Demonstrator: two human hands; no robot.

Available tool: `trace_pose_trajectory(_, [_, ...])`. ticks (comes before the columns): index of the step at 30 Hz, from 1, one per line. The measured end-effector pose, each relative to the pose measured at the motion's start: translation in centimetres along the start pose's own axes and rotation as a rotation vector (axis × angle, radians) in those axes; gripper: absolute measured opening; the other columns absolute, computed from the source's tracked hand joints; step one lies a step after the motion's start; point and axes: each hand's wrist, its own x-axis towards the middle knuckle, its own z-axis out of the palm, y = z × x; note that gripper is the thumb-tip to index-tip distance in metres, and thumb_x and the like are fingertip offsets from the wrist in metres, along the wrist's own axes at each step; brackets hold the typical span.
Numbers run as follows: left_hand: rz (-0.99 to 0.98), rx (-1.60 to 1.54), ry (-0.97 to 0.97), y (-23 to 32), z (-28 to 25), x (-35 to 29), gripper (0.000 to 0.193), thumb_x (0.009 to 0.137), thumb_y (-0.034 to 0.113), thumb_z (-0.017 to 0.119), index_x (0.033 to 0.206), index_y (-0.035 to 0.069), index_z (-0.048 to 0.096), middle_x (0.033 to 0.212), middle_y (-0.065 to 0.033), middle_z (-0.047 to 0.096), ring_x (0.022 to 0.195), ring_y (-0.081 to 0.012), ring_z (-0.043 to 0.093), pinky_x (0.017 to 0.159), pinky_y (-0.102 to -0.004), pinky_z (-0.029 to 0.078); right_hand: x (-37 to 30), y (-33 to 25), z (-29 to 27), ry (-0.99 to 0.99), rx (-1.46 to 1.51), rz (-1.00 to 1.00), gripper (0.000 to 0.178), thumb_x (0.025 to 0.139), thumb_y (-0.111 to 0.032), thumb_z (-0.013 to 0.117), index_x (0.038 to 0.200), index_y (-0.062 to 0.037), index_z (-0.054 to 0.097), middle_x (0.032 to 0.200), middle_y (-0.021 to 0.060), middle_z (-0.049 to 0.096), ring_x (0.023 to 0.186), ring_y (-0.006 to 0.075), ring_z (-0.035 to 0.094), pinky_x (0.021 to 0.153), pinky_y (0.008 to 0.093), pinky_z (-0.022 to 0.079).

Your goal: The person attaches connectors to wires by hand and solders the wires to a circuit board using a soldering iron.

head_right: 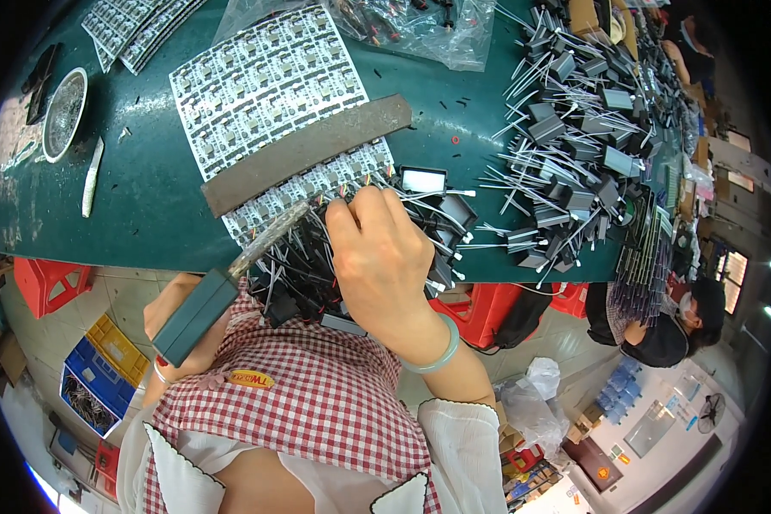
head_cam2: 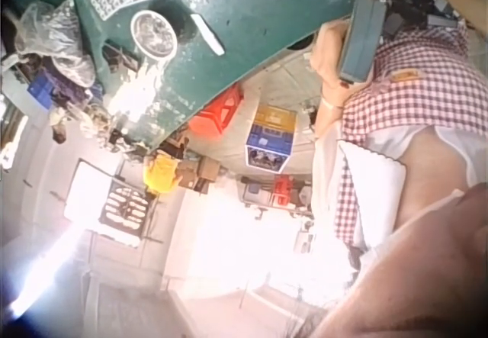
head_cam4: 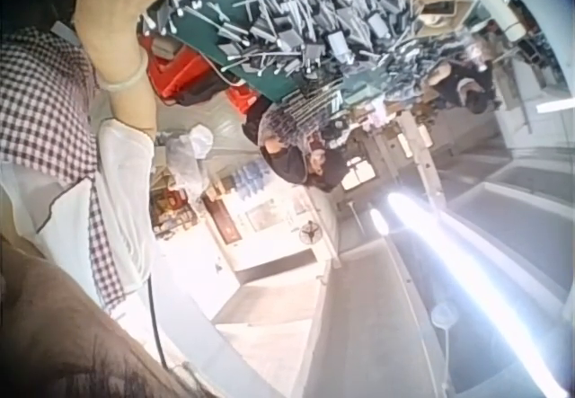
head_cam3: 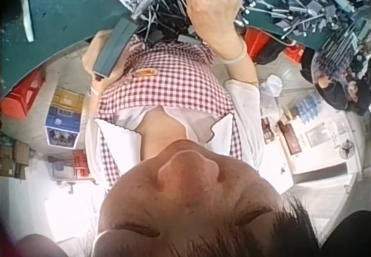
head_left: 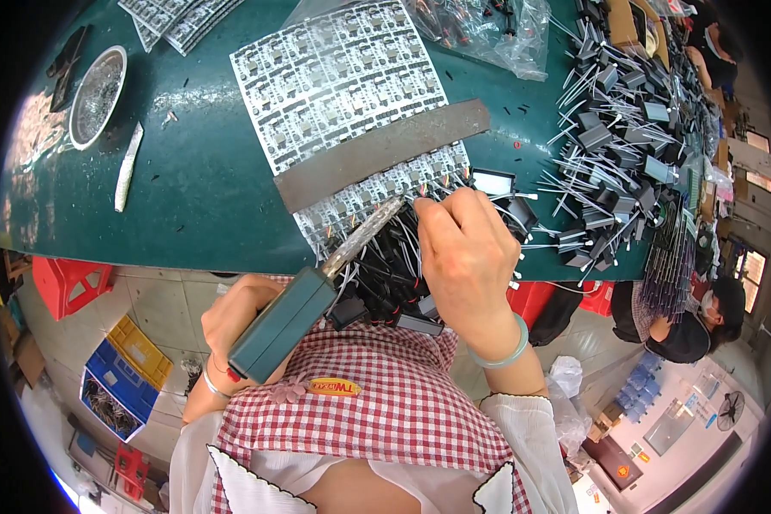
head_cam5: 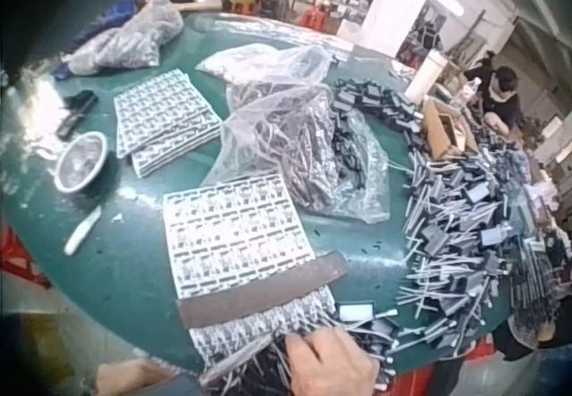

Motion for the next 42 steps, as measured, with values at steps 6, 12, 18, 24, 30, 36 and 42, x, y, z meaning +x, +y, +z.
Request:
trace_pose_trajectory(6, [-0.040, 0.006, -0.007, 0.6, -0.5, -0.1, 0.016, 0.072, -0.006, 0.075, 0.086, -0.007, 0.067, 0.084, -0.0186, 0.066, 0.070, -0.0303, 0.069, 0.059, -0.0343, 0.053, 0.0, 0.0, 0.0, -0.005, -0.007, -0.001, 0.013, 0.069, -0.004, 0.067, 0.082, -0.0040, 0.065, 0.075, 0.0055, 0.045, 0.071, 0.0202, 0.056, 0.050, 0.0318, 0.045])
trace_pose_trajectory(12, [-0.015, -0.033, 0.012, 0.0, 0.2, 0.1, 0.018, 0.071, -0.007, 0.074, 0.087, -0.006, 0.067, 0.085, -0.0184, 0.067, 0.072, -0.0303, 0.070, 0.060, -0.0333, 0.054, 0.0, -0.1, -0.1, -0.011, -0.007, 0.009, 0.013, 0.069, -0.003, 0.067, 0.082, -0.0038, 0.065, 0.075, 0.0056, 0.045, 0.070, 0.0203, 0.055, 0.050, 0.0319, 0.045])
trace_pose_trajectory(18, [0.009, -0.012, -0.009, -0.4, 0.5, 0.1, 0.019, 0.069, -0.007, 0.074, 0.086, -0.006, 0.067, 0.085, -0.0181, 0.066, 0.072, -0.0297, 0.069, 0.060, -0.0327, 0.054, 0.0, 0.0, 0.0, 0.002, 0.004, 0.002, 0.015, 0.068, -0.002, 0.067, 0.083, -0.0035, 0.066, 0.075, 0.0055, 0.046, 0.071, 0.0202, 0.056, 0.050, 0.0317, 0.045])
trace_pose_trajectory(24, [-0.014, -0.015, -0.021, -0.4, 0.3, -0.1, 0.017, 0.068, -0.008, 0.073, 0.084, -0.005, 0.066, 0.083, -0.0176, 0.065, 0.068, -0.0292, 0.067, 0.057, -0.0330, 0.052, 0.1, 0.0, 0.0, 0.001, 0.016, 0.001, 0.016, 0.067, -0.002, 0.067, 0.083, -0.0031, 0.066, 0.075, 0.0055, 0.046, 0.071, 0.0202, 0.056, 0.050, 0.0314, 0.045])
trace_pose_trajectory(30, [0.032, 0.025, -0.006, -0.3, 0.1, -0.2, 0.016, 0.070, -0.006, 0.075, 0.084, -0.006, 0.067, 0.081, -0.0177, 0.065, 0.069, -0.0304, 0.068, 0.057, -0.0334, 0.053, 0.1, 0.0, -0.2, 0.013, 0.016, -0.002, 0.016, 0.067, -0.002, 0.067, 0.083, -0.0035, 0.066, 0.075, 0.0057, 0.046, 0.071, 0.0204, 0.056, 0.050, 0.0317, 0.044])
trace_pose_trajectory(36, [0.000, 0.022, 0.005, 0.3, -0.3, 0.0, 0.017, 0.072, -0.005, 0.075, 0.087, -0.007, 0.067, 0.084, -0.0186, 0.066, 0.071, -0.0312, 0.069, 0.060, -0.0340, 0.054, 0.2, -0.1, -0.2, -0.008, 0.037, 0.053, 0.017, 0.073, 0.005, 0.077, 0.084, -0.0037, 0.068, 0.074, 0.0063, 0.050, 0.067, 0.0222, 0.057, 0.056, 0.0348, 0.046])
trace_pose_trajectory(42, [-0.020, 0.000, 0.005, 0.3, -0.2, -0.1, 0.019, 0.073, -0.005, 0.074, 0.091, -0.009, 0.067, 0.089, -0.0199, 0.068, 0.075, -0.0310, 0.071, 0.063, -0.0337, 0.056, 0.2, 0.1, 0.0, 0.019, 0.006, 0.006, 0.014, 0.068, -0.002, 0.068, 0.081, -0.0047, 0.066, 0.074, 0.0055, 0.046, 0.071, 0.0201, 0.056, 0.050, 0.0317, 0.045])
